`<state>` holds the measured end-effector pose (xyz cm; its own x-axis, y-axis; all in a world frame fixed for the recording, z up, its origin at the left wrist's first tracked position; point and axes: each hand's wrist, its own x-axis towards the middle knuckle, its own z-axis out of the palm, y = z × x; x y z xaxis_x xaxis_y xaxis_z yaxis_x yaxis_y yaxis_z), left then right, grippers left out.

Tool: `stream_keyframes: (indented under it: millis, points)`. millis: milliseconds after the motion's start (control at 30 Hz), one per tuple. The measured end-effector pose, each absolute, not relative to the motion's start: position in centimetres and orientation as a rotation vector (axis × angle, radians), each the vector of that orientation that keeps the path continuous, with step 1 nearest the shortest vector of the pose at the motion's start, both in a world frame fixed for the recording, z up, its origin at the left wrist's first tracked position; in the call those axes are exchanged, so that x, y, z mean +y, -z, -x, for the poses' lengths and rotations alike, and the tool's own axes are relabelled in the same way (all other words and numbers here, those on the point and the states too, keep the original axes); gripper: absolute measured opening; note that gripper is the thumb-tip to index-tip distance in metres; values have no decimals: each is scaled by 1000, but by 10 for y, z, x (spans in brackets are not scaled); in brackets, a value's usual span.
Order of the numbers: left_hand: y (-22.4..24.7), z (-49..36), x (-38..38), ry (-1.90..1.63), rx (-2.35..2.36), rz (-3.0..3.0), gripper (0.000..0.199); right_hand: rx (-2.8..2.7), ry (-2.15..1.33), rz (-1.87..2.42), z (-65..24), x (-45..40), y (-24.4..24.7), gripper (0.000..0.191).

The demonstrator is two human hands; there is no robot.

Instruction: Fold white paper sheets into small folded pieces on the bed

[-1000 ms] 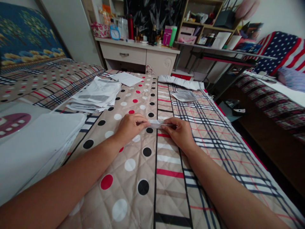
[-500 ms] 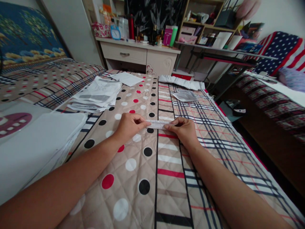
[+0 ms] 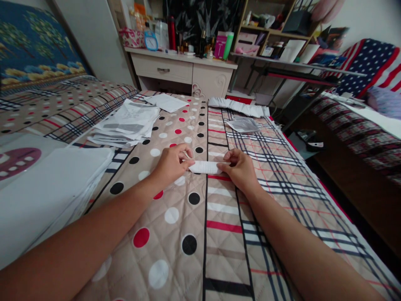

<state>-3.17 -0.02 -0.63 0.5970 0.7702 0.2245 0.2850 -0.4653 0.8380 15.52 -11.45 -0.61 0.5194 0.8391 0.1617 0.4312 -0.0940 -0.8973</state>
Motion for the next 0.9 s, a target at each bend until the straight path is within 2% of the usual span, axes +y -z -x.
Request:
stream_keyframes:
  millis: [200,333,400,500,600,767,900]
  points:
    - [-2,33,-2,-735,983,-2613,4,-1348,-149,2076,-153,-115,0,13]
    - [-2,25,-11,-809,739,-2844,14,-1512,101,2176,-144,-116,-3,3]
    - [2,16,-14,-693,615,-2761,16,-1637,177,2195,-134,-115,-4,11]
    - [10,5,-12,-640,653,-2604,6,-1816,258,2198,-119,-112,-4,15]
    - [14,3,-8,-641,662,-2585,9,-1857,266,2201,-106,-102,-5,19]
    - [12,8,-7,-620,749,-2475,34,-1766,95,2163,-94,-80,-4,21]
    - [12,9,-7,-589,813,-2460,29,-1871,53,2226,-101,-78,-4,19]
